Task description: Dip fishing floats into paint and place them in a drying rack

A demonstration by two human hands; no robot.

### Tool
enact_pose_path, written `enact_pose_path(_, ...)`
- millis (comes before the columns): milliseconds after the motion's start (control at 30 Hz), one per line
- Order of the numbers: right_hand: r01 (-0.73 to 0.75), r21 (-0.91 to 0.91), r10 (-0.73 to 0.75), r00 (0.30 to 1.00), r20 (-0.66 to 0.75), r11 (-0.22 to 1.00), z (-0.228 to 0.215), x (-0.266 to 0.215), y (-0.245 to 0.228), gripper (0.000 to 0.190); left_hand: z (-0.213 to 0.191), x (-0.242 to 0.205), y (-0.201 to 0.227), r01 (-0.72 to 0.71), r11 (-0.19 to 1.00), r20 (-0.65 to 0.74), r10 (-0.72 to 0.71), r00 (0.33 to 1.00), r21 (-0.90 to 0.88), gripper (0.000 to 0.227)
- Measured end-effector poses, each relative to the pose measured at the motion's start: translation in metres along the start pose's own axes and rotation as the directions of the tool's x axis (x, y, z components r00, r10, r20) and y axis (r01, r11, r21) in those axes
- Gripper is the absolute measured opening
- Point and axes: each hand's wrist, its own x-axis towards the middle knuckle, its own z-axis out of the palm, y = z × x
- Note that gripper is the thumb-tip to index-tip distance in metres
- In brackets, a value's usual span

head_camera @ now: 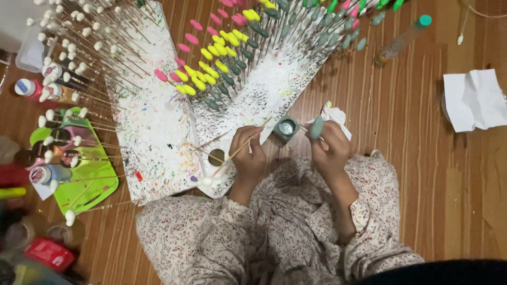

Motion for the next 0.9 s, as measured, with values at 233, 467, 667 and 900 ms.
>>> enact_pose_path(233, -0.089, -0.075, 0.082, 0.992, -0.101, 0.993, 0.045, 0.037, 0.041, 0.014, 0.030, -0.009, -0.060, 0.169, 0.978, 0.202, -0.191, 0.960, 0.125, 0.016)
enact_pose_path(467, -0.045, -0.172, 0.009, 0.978, -0.208, 0.984, 0.087, 0.035, 0.112, 0.018, 0.055, -0.018, -0.096, 0.189, 0.936, 0.258, -0.269, 0.928, 0.297, 0.017)
enact_pose_path(667, -0.018, -0.267, -0.050, 0.967, -0.248, 0.963, 0.113, 0.041, 0.167, 0.018, 0.059, -0.012, -0.098, 0.417, 0.889, 0.165, -0.448, 0.879, 0.190, 0.018)
enact_pose_path(900, -0.027, -0.321, -0.047, 0.974, -0.221, 0.947, 0.124, 0.070, 0.180, 0.012, 0.058, -0.005, -0.106, 0.455, 0.871, 0.173, -0.485, 0.857, 0.188, 0.014)
